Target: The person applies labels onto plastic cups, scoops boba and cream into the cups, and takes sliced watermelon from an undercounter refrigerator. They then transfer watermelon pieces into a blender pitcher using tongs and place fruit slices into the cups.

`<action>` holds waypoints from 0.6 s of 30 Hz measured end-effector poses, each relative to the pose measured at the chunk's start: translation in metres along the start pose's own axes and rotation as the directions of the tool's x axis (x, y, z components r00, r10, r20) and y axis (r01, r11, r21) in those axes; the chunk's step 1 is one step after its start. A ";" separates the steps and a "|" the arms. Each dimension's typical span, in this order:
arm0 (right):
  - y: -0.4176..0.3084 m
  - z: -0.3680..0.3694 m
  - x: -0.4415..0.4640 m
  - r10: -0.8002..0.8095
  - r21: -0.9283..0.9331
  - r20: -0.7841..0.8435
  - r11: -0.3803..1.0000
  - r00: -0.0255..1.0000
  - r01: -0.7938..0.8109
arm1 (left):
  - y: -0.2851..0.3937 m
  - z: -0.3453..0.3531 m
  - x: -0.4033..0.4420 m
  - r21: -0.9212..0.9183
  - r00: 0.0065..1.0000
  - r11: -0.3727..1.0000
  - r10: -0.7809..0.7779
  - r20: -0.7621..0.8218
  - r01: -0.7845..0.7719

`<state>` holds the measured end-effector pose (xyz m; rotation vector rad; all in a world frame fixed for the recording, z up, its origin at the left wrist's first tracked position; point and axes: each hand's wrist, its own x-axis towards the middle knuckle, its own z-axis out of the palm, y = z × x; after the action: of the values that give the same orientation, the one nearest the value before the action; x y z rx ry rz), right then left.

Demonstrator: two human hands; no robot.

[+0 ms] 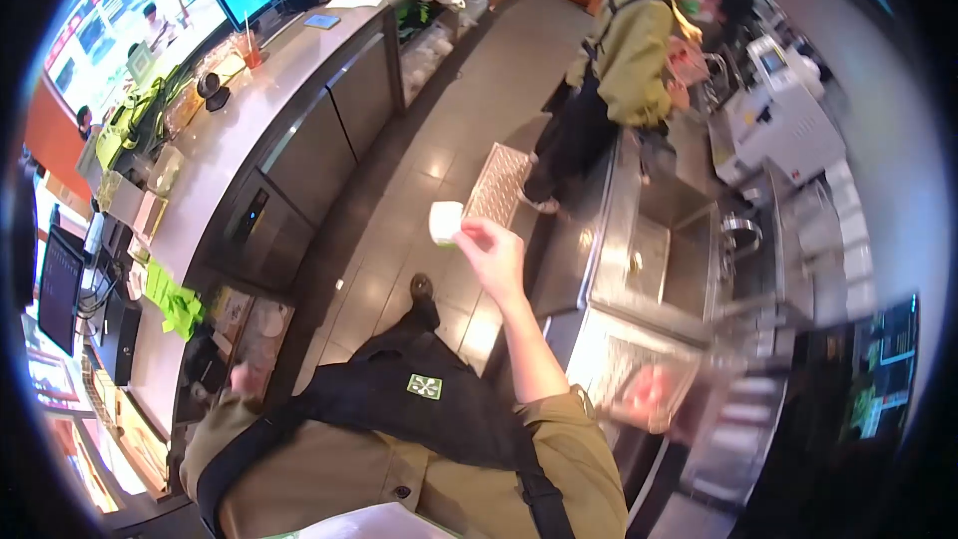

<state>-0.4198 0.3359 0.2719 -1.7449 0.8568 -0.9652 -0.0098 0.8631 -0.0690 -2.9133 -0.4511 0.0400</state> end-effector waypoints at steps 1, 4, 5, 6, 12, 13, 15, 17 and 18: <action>-0.012 0.016 0.036 0.048 0.269 0.052 0.961 0.998 -0.060 | -0.011 -0.008 -0.007 0.067 0.971 0.997 -0.047 0.236 0.032; -0.010 0.054 0.138 -0.153 0.227 0.118 0.966 0.981 0.124 | 0.044 -0.013 -0.038 0.079 0.797 0.989 0.054 0.601 -0.127; -0.005 0.064 0.169 -0.160 0.201 0.139 0.971 0.977 0.130 | 0.076 -0.014 -0.051 0.044 0.734 0.980 0.116 0.670 -0.195; -0.007 0.071 0.198 -0.109 0.156 0.168 0.984 0.980 0.083 | 0.117 -0.017 -0.065 0.002 0.663 0.964 0.182 0.726 -0.267; 0.047 0.083 0.357 0.057 0.118 0.185 0.990 0.981 -0.080 | 0.460 -0.053 -0.110 -0.541 0.352 0.590 0.802 0.483 -0.600; 0.064 0.083 0.378 0.124 0.179 0.181 0.971 0.976 -0.156 | 0.541 -0.088 -0.115 -0.675 0.320 0.455 0.890 0.324 -0.581; 0.102 0.076 0.414 0.195 0.171 0.134 0.961 0.972 -0.217 | 0.686 -0.217 -0.146 -0.912 0.105 0.156 0.987 0.124 -0.380; 0.140 0.066 0.456 0.255 0.178 0.066 0.948 0.965 -0.263 | 0.794 -0.333 -0.193 -0.998 -0.101 0.042 0.994 0.046 -0.048; 0.159 0.061 0.478 0.287 0.189 0.024 0.940 0.958 -0.286 | 0.825 -0.397 -0.215 -0.996 -0.219 0.060 0.975 0.042 0.074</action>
<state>-0.1730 -0.1040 0.2188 -1.4098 0.9581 -0.8266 0.0523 -0.0470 0.1593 -2.6065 1.8337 2.7023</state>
